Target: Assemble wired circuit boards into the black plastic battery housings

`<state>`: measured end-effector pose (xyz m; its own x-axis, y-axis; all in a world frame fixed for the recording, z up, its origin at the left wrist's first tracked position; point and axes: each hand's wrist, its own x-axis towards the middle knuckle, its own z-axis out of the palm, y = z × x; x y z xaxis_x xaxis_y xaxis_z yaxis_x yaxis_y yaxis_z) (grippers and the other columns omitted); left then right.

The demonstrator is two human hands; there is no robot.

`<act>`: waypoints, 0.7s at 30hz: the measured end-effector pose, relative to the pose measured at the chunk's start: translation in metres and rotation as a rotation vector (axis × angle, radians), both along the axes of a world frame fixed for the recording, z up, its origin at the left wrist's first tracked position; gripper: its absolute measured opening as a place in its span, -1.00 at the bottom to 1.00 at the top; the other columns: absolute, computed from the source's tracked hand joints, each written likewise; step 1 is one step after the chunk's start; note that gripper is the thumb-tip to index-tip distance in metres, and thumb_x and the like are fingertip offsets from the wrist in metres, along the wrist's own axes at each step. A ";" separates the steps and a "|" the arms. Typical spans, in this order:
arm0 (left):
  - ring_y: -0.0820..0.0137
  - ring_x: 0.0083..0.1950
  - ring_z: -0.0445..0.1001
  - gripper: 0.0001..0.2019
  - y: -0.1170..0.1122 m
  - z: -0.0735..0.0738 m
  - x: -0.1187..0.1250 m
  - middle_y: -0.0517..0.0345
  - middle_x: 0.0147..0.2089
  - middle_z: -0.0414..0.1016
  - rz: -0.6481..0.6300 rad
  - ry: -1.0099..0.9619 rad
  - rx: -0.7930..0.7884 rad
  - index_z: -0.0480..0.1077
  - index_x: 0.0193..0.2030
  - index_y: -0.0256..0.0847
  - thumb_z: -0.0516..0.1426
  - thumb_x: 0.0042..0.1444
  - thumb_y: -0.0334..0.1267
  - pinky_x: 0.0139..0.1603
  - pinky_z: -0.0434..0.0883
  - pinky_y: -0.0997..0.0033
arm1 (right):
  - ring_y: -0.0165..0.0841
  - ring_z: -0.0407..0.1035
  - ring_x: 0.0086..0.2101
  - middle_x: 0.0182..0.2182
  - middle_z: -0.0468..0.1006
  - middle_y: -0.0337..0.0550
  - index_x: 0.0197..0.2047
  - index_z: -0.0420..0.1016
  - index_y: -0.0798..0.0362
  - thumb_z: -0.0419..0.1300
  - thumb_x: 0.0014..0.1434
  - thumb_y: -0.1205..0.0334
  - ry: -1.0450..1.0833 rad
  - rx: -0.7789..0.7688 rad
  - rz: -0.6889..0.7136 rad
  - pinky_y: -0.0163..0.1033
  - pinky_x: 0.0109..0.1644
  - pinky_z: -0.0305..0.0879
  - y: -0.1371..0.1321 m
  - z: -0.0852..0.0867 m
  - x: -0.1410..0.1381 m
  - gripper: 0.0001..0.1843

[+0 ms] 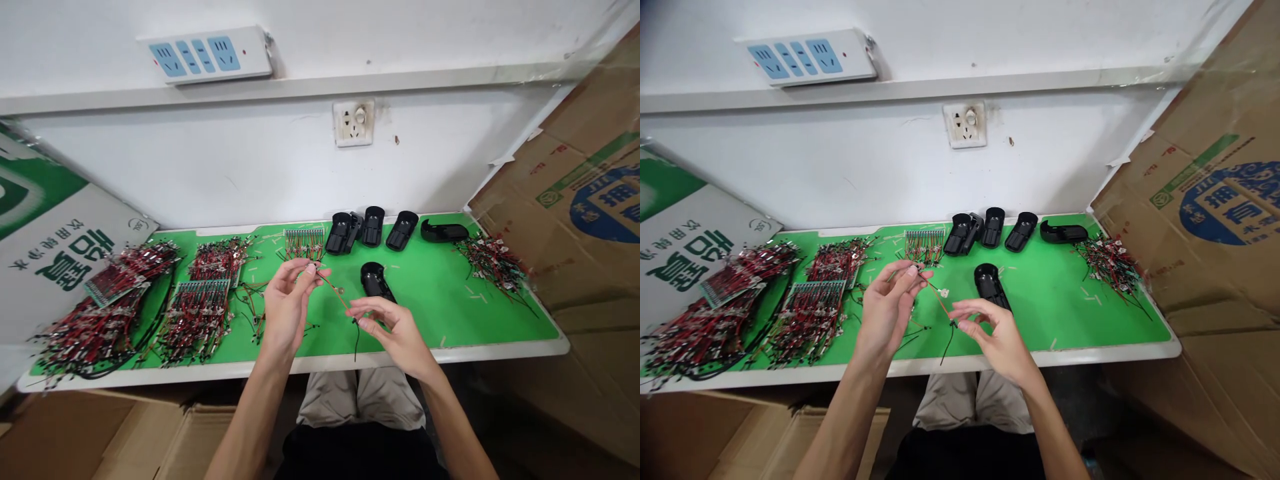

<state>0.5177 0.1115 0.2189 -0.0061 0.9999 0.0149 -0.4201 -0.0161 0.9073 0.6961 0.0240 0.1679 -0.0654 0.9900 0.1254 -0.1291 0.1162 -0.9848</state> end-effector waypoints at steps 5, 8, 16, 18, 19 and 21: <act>0.37 -0.20 0.65 -0.70 -0.002 -0.003 0.001 0.14 -0.21 0.60 0.056 0.027 0.028 0.55 -0.19 -0.19 0.47 -0.04 -0.22 -0.17 0.49 0.46 | -0.29 0.52 -0.02 -0.02 0.64 -0.10 0.13 0.57 -0.09 0.32 0.36 0.07 0.150 -0.065 0.084 -0.17 0.12 0.42 -0.008 0.000 -0.005 -0.69; 0.37 -0.20 0.64 -0.70 -0.005 -0.006 0.001 0.14 -0.22 0.59 0.081 0.067 0.040 0.54 -0.19 -0.19 0.46 -0.03 -0.21 -0.17 0.49 0.46 | -0.31 0.51 -0.05 -0.05 0.64 -0.12 0.08 0.62 -0.09 0.37 0.31 0.06 0.186 -0.083 0.029 -0.20 0.10 0.43 -0.007 -0.005 -0.009 -0.70; 0.37 -0.20 0.64 -0.72 -0.017 -0.005 0.000 0.16 -0.19 0.57 0.070 0.125 0.044 0.51 -0.18 -0.19 0.43 0.02 -0.20 -0.17 0.49 0.46 | -0.34 0.53 -0.30 -0.29 0.66 -0.14 -0.13 0.75 -0.04 0.45 0.19 0.09 0.185 -0.053 -0.128 -0.26 -0.17 0.49 -0.003 -0.013 -0.013 -0.80; 0.37 -0.19 0.63 -0.73 -0.019 -0.003 -0.001 0.15 -0.16 0.57 0.074 0.143 0.065 0.50 -0.17 -0.18 0.42 0.03 -0.20 -0.17 0.49 0.46 | -0.35 0.51 -0.31 -0.30 0.65 -0.14 -0.14 0.75 -0.05 0.46 0.18 0.12 0.167 -0.041 -0.140 -0.27 -0.19 0.47 -0.003 -0.010 -0.012 -0.81; 0.37 -0.18 0.63 -0.72 -0.020 -0.003 -0.002 0.15 -0.15 0.56 0.074 0.151 0.078 0.50 -0.16 -0.17 0.42 0.04 -0.21 -0.16 0.49 0.46 | -0.35 0.50 -0.31 -0.30 0.65 -0.15 -0.13 0.75 -0.05 0.46 0.18 0.13 0.163 -0.035 -0.147 -0.27 -0.19 0.46 -0.003 -0.008 -0.012 -0.81; 0.37 -0.16 0.62 -0.70 -0.021 -0.005 -0.005 0.13 -0.13 0.56 0.060 0.155 0.105 0.49 -0.12 -0.15 0.42 0.03 -0.23 -0.13 0.50 0.44 | -0.34 0.48 -0.28 -0.30 0.64 -0.15 -0.13 0.76 -0.05 0.46 0.18 0.16 0.153 -0.026 -0.165 -0.26 -0.18 0.45 -0.004 -0.005 -0.011 -0.83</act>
